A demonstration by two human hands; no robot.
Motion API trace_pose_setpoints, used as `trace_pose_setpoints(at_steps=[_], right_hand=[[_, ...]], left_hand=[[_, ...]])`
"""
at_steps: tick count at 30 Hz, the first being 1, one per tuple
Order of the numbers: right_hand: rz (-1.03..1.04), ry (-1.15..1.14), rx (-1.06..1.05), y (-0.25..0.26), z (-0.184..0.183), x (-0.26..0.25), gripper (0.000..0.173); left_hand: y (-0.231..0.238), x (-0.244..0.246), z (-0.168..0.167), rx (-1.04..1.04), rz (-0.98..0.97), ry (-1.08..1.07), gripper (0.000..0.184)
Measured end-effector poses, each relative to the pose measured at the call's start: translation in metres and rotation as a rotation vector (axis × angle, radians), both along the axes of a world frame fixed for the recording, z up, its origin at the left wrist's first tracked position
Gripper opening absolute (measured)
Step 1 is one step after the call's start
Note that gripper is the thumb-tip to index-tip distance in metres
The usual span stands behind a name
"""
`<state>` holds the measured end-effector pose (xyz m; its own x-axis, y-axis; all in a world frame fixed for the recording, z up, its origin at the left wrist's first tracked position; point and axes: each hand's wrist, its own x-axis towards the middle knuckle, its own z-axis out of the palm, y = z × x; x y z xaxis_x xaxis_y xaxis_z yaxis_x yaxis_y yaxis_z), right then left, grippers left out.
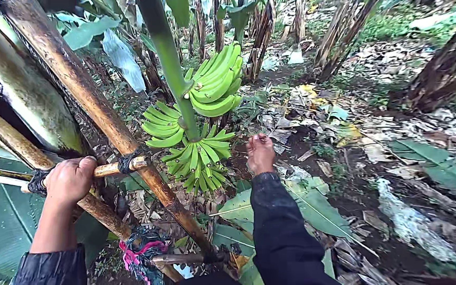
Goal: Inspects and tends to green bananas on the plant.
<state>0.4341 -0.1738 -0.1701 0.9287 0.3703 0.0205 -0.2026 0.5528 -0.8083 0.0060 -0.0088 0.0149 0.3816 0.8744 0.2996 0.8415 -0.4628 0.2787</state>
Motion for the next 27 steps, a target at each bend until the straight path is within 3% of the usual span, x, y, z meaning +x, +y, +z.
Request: trace_pose_setpoints(at_steps=[3, 5, 8, 9, 10, 11, 13, 14, 15, 17, 19, 21, 22, 25, 27], right_hand=[[0.09, -0.125, -0.129, 0.028, 0.003, 0.021, 0.043], [0.147, -0.144, -0.147, 0.044, 0.004, 0.029, 0.03], [0.15, 0.104, 0.02, 0.051, 0.0, 0.038, 0.014], [0.104, 0.134, -0.013, 0.045, -0.005, 0.042, 0.013], [0.048, 0.081, -0.178, 0.033, -0.014, 0.044, 0.015], [0.039, -0.062, -0.481, 0.016, -0.029, 0.042, 0.022], [0.232, -0.415, -1.036, -0.024, -0.053, 0.026, 0.054], [0.355, -0.538, -1.163, -0.037, -0.06, 0.011, 0.066], [0.5, -0.616, -1.209, -0.047, -0.06, -0.012, 0.065], [0.881, -0.698, -1.063, -0.052, -0.039, -0.071, 0.051], [1.134, -0.728, -0.752, -0.037, -0.019, -0.131, 0.069], [1.14, -0.791, -0.528, -0.006, -0.013, -0.174, 0.09], [1.111, -0.756, -0.43, 0.009, -0.017, -0.19, 0.093], [1.084, -0.643, -0.367, 0.028, -0.029, -0.208, 0.091], [1.086, -0.657, -0.425, 0.032, -0.028, -0.208, 0.085]], left_hand=[[0.002, 0.001, 0.0, -0.003, 0.002, -0.004, 0.066], [0.002, 0.0, -0.001, -0.012, 0.009, 0.004, 0.068], [0.004, -0.002, -0.002, 0.003, 0.006, 0.008, 0.069], [0.004, -0.002, -0.002, 0.013, 0.004, 0.011, 0.068], [0.005, -0.002, -0.002, 0.019, 0.004, 0.016, 0.068], [0.005, -0.004, -0.003, 0.023, 0.007, 0.024, 0.068], [0.006, -0.005, -0.006, 0.017, 0.016, 0.018, 0.068], [0.005, -0.003, -0.006, 0.018, 0.02, 0.008, 0.067], [0.005, -0.003, -0.006, 0.019, 0.022, -0.001, 0.066], [0.005, -0.002, -0.008, 0.036, 0.025, -0.033, 0.064], [0.007, -0.003, -0.017, 0.126, -0.018, -0.063, 0.069], [0.011, -0.005, -0.03, 0.307, -0.122, -0.171, 0.071], [0.013, -0.006, -0.041, 0.421, -0.206, -0.265, 0.069], [0.007, -0.016, -0.095, 0.649, -0.44, -0.572, 0.059], [-0.008, -0.012, -0.139, 0.586, -0.455, -0.646, 0.045]])
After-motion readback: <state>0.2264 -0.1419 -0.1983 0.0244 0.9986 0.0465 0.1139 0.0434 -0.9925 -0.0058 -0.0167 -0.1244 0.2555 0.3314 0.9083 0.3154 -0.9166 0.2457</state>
